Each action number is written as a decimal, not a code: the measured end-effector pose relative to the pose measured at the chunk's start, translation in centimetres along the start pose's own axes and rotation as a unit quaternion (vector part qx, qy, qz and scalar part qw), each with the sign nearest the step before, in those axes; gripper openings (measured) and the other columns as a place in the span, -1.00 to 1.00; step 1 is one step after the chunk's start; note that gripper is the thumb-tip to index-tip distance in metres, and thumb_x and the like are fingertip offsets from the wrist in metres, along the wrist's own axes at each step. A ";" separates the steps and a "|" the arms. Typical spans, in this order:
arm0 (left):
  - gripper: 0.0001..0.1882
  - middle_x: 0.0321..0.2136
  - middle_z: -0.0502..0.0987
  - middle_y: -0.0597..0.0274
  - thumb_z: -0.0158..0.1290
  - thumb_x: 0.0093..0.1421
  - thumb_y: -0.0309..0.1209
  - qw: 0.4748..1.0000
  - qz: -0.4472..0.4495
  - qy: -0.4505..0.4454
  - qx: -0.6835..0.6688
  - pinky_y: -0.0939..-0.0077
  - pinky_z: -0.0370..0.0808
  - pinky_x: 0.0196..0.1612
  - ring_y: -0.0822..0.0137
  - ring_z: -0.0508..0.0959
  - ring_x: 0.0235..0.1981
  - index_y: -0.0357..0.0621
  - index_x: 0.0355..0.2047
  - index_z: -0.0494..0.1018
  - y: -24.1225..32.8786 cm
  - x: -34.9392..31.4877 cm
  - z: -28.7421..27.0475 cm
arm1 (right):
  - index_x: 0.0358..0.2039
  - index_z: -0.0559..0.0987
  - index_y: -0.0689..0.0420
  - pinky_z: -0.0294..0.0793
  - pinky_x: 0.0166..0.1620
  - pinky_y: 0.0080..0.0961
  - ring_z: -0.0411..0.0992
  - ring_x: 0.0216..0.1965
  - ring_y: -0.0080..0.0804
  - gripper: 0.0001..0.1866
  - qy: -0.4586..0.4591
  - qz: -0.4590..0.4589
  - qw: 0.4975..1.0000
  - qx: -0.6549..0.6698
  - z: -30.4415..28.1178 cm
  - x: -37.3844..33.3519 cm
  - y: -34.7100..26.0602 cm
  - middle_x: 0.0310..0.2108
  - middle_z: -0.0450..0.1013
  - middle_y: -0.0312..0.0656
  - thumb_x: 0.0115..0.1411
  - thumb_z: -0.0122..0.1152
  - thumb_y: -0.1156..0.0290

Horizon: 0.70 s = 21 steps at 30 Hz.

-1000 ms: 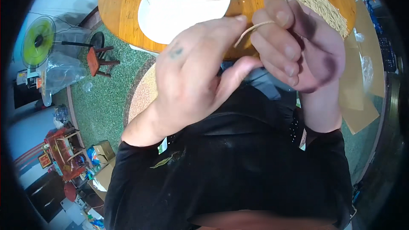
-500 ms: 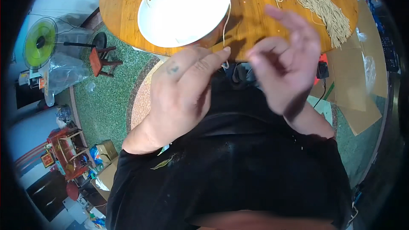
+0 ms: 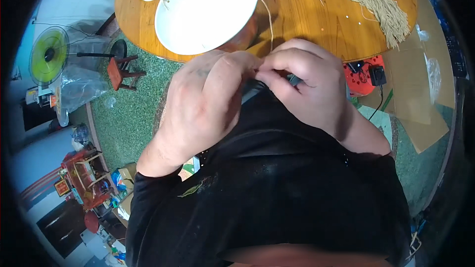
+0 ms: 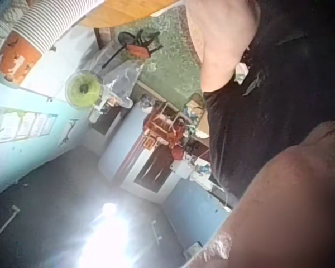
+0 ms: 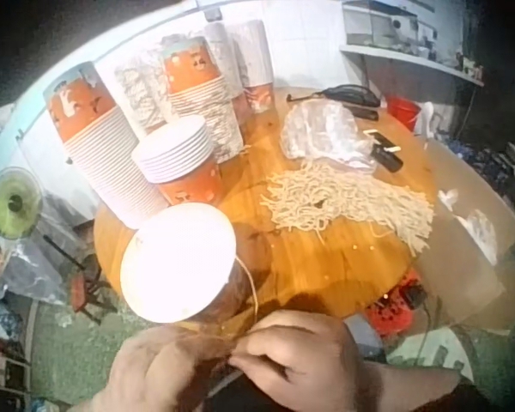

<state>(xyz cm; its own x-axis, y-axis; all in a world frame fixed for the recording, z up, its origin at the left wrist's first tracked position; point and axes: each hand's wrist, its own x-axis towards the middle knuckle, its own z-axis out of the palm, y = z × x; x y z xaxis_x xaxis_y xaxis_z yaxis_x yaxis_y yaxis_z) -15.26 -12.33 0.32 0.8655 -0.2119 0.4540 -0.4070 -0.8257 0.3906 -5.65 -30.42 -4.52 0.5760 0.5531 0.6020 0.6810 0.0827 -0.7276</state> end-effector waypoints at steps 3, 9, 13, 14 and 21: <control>-0.71 -0.36 0.62 0.12 0.21 0.11 -0.66 1.000 -0.014 0.025 0.003 0.23 0.58 -0.29 0.05 0.65 -0.34 -0.26 -0.14 0.51 0.6 0.2 0.1 | -0.37 0.62 0.19 0.53 -0.39 -0.47 0.56 -0.44 -0.32 -0.87 0.009 -0.001 1.000 -0.018 0.0 0.3 0.0 -0.42 0.55 -0.20 0.10 0.43 0.61; -0.83 -0.31 0.58 0.20 0.25 0.22 -0.53 0.988 -0.034 0.153 -0.001 0.55 0.50 -0.28 0.43 0.56 -0.34 -0.29 -0.18 0.59 -2.0 2.5 -2.2 | -0.37 0.61 0.21 0.49 -0.43 -0.59 0.54 -0.49 -0.62 -0.97 0.054 0.185 0.973 0.125 -0.6 1.4 1.6 -0.51 0.56 -0.27 0.20 0.30 0.59; -0.75 -0.11 0.65 0.22 0.12 0.41 -0.49 0.968 -0.191 -0.013 -0.160 0.55 0.51 0.02 0.46 0.58 -0.13 -0.34 0.04 0.55 -4.5 4.7 -2.2 | -0.26 0.61 0.25 0.37 -0.39 -0.79 0.38 -0.49 -0.84 -0.96 0.065 0.188 0.978 0.059 0.4 2.0 3.2 -0.48 0.49 -0.47 0.31 0.29 0.57; -0.75 -0.11 0.65 0.22 0.12 0.41 -0.49 0.968 -0.191 -0.015 -0.160 0.55 0.51 0.02 0.46 0.58 -0.13 -0.34 0.04 0.55 -5.0 5.0 -1.9 | -0.25 0.62 0.25 0.40 -0.38 -0.79 0.43 -0.45 -0.83 -0.95 0.061 0.198 0.977 0.044 0.5 2.1 3.2 -0.47 0.51 -0.46 0.30 0.31 0.56; -0.73 -0.06 0.65 0.19 0.07 0.45 -0.48 0.927 -0.273 -0.096 -0.238 0.52 0.59 0.04 0.41 0.61 -0.03 -0.34 0.08 0.53 -4.8 5.2 -1.3 | -0.27 0.62 0.26 0.43 -0.37 -0.78 0.46 -0.46 -0.80 -0.97 0.044 0.193 0.979 0.040 0.4 1.4 3.5 -0.47 0.54 -0.41 0.29 0.29 0.58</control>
<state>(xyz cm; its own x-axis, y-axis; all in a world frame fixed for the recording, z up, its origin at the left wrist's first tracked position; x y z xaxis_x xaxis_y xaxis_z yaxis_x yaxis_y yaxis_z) -9.19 -8.75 1.82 0.9979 0.0428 -0.0485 0.0637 -0.5230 0.8499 -2.64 -29.01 -6.36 0.8224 0.4833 0.3002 0.3692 -0.0519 -0.9279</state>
